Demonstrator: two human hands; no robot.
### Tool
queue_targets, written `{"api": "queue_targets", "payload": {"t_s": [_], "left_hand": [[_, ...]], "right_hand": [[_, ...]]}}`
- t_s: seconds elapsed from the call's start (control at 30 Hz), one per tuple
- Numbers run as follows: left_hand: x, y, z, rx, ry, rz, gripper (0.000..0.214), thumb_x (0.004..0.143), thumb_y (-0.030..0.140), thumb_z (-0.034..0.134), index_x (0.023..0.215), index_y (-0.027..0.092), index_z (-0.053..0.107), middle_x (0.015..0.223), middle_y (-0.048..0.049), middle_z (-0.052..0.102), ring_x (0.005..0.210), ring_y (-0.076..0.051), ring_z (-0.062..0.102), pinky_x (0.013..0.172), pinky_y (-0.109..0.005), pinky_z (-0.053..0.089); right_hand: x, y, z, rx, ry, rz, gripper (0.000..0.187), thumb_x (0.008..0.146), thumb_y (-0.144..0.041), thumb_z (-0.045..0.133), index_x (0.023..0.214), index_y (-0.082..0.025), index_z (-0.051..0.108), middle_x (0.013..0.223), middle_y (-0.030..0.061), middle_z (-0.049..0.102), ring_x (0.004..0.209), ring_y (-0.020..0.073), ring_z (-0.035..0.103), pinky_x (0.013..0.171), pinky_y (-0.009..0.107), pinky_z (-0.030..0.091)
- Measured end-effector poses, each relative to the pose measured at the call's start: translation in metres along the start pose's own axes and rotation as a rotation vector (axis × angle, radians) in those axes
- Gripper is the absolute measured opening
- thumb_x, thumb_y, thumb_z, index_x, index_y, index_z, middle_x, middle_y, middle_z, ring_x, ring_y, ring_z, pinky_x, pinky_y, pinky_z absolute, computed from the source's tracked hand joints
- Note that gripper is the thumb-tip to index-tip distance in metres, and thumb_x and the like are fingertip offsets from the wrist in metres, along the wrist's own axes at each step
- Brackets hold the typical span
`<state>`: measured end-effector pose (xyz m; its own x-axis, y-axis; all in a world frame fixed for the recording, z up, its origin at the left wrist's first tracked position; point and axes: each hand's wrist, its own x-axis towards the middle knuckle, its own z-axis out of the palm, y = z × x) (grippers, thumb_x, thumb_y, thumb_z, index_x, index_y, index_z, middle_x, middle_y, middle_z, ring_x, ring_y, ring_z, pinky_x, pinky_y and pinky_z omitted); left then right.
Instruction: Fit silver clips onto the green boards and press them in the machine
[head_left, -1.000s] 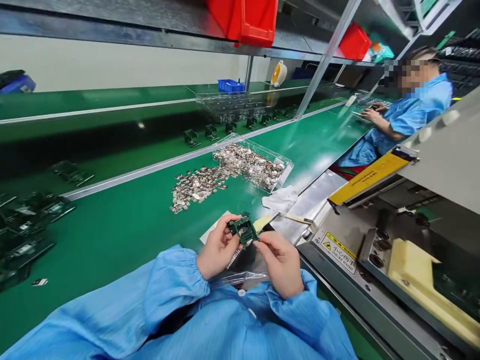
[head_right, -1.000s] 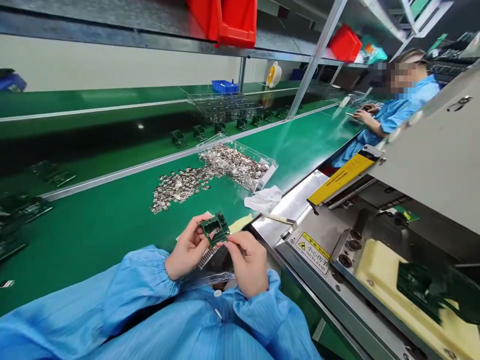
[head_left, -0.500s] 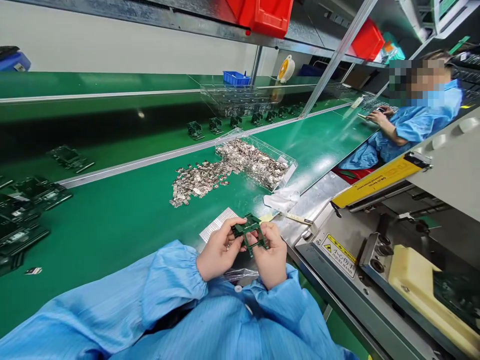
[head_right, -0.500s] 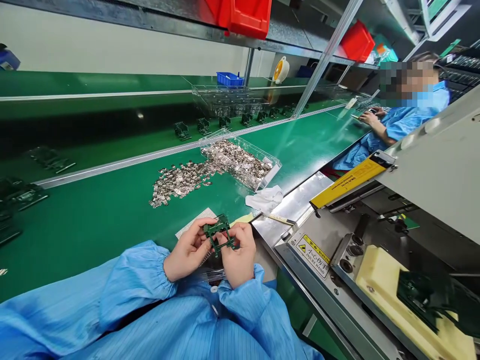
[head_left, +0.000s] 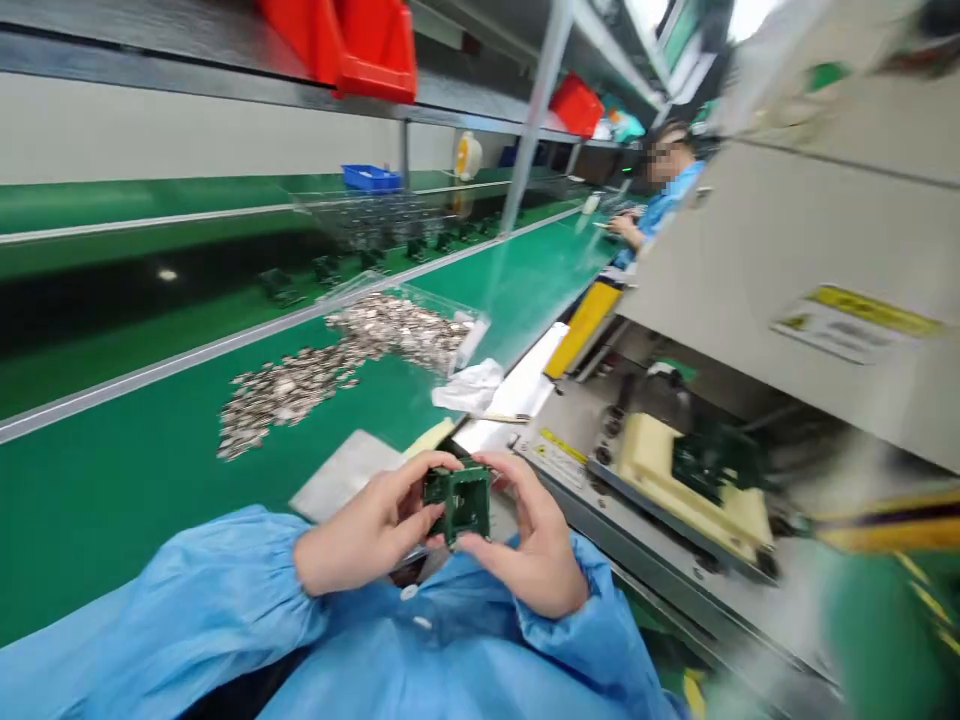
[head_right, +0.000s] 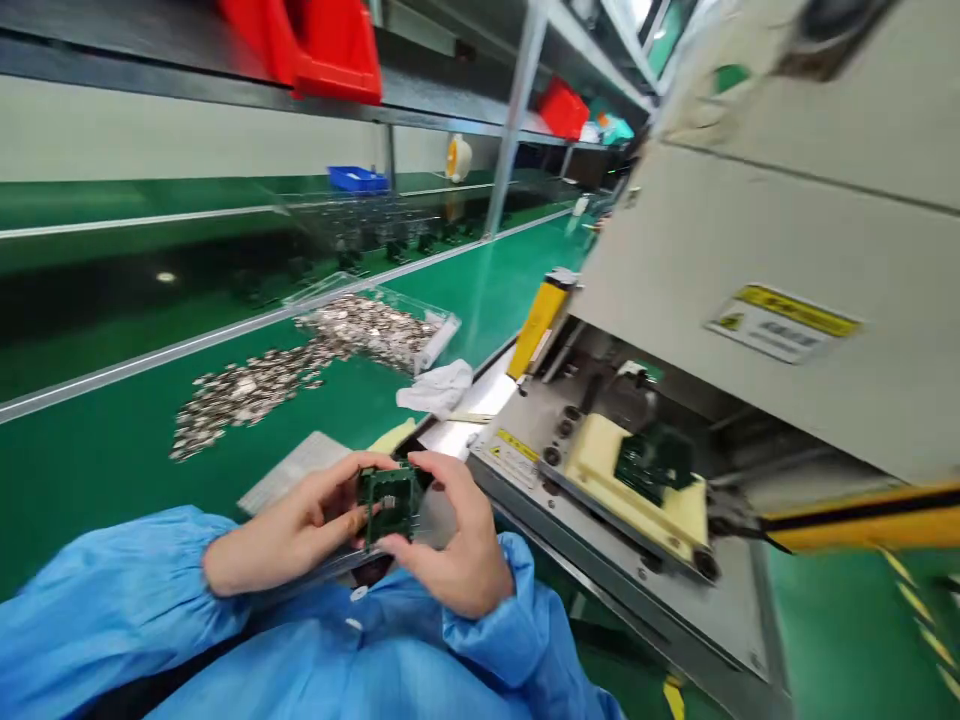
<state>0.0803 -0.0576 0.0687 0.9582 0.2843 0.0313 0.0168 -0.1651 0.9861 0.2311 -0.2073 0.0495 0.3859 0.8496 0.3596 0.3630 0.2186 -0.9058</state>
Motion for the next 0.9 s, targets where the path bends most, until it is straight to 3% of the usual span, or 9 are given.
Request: {"api": "queue_targets", "payload": {"t_s": [0.07, 0.13, 0.3, 0.37, 0.47, 0.57, 0.73, 0.83, 0.9], "left_hand": [[0.028, 0.019, 0.006, 0.056, -0.250, 0.049, 0.048, 0.088, 0.030, 0.058, 0.133, 0.024, 0.044, 0.089, -0.0035, 0.068, 0.072, -0.016, 0.066, 0.062, -0.023, 0.054], [0.065, 0.035, 0.021, 0.136, -0.363, 0.158, 0.058, 0.085, 0.032, 0.063, 0.138, 0.024, 0.041, 0.108, -0.0078, 0.068, 0.094, -0.021, 0.067, 0.078, -0.030, 0.056], [0.168, 0.063, 0.104, 0.382, -0.260, 0.517, 0.076, 0.073, 0.038, 0.074, 0.138, 0.016, 0.041, 0.144, -0.0171, 0.045, 0.132, -0.031, 0.045, 0.111, -0.044, 0.037], [0.198, 0.069, 0.137, 0.400, -0.277, 0.487, 0.083, 0.070, 0.039, 0.076, 0.140, 0.012, 0.038, 0.144, -0.0201, 0.044, 0.133, -0.033, 0.044, 0.111, -0.046, 0.036], [0.220, 0.075, 0.160, 0.301, -0.275, 0.386, 0.081, 0.067, 0.036, 0.078, 0.135, 0.010, 0.044, 0.131, -0.0199, 0.057, 0.122, -0.033, 0.055, 0.104, -0.046, 0.044], [0.208, 0.076, 0.139, 0.110, -0.175, 0.350, 0.079, 0.063, 0.035, 0.080, 0.131, 0.011, 0.048, 0.122, -0.0165, 0.063, 0.111, -0.029, 0.061, 0.097, -0.042, 0.050], [0.145, 0.060, 0.050, 0.084, -0.165, 0.135, 0.063, 0.066, 0.033, 0.077, 0.122, 0.016, 0.054, 0.117, -0.0096, 0.064, 0.108, -0.025, 0.062, 0.098, -0.041, 0.049], [0.112, 0.034, 0.007, 0.146, -0.170, -0.057, 0.056, 0.068, 0.035, 0.074, 0.119, 0.022, 0.056, 0.123, -0.0061, 0.061, 0.118, -0.026, 0.057, 0.104, -0.042, 0.044], [0.101, 0.012, -0.005, 0.132, -0.186, -0.151, 0.056, 0.066, 0.033, 0.075, 0.118, 0.024, 0.056, 0.128, -0.0055, 0.059, 0.125, -0.028, 0.052, 0.105, -0.042, 0.043]], "right_hand": [[-0.025, -0.010, -0.034, -0.049, 0.099, -0.018, 0.060, 0.070, -0.030, 0.081, 0.125, -0.027, 0.058, 0.123, 0.0092, 0.061, 0.114, 0.0293, 0.056, 0.096, 0.042, 0.046], [-0.056, -0.017, -0.071, -0.049, 0.272, -0.005, 0.063, 0.065, -0.037, 0.085, 0.121, -0.024, 0.061, 0.119, 0.0110, 0.063, 0.109, 0.0309, 0.059, 0.092, 0.042, 0.050], [-0.115, -0.019, -0.160, -0.092, 1.138, 0.039, 0.062, 0.061, -0.031, 0.086, 0.117, -0.023, 0.060, 0.116, 0.0066, 0.063, 0.103, 0.0232, 0.062, 0.094, 0.038, 0.049], [-0.118, -0.017, -0.184, -0.118, 1.254, 0.068, 0.062, 0.058, -0.034, 0.087, 0.112, -0.022, 0.060, 0.115, 0.0064, 0.063, 0.106, 0.0240, 0.060, 0.102, 0.044, 0.043], [-0.104, -0.015, -0.206, -0.216, 1.192, 0.140, 0.062, 0.057, -0.040, 0.085, 0.110, -0.020, 0.058, 0.113, 0.0086, 0.064, 0.107, 0.0264, 0.060, 0.102, 0.048, 0.043], [-0.081, -0.018, -0.214, -0.363, 0.985, 0.202, 0.062, 0.060, -0.045, 0.082, 0.110, -0.018, 0.058, 0.107, 0.0102, 0.066, 0.102, 0.0269, 0.062, 0.094, 0.045, 0.049], [-0.038, -0.026, -0.216, -0.619, 0.573, 0.277, 0.059, 0.063, -0.050, 0.080, 0.109, -0.018, 0.060, 0.101, 0.0101, 0.069, 0.096, 0.0274, 0.064, 0.090, 0.045, 0.051], [-0.029, -0.023, -0.218, -0.666, 0.486, 0.312, 0.063, 0.064, -0.054, 0.076, 0.112, -0.017, 0.059, 0.106, 0.0120, 0.068, 0.101, 0.0293, 0.063, 0.094, 0.044, 0.049], [-0.039, -0.018, -0.219, -0.732, 0.487, 0.350, 0.066, 0.066, -0.058, 0.071, 0.115, -0.016, 0.059, 0.112, 0.0129, 0.067, 0.108, 0.0317, 0.061, 0.097, 0.046, 0.047]]}}
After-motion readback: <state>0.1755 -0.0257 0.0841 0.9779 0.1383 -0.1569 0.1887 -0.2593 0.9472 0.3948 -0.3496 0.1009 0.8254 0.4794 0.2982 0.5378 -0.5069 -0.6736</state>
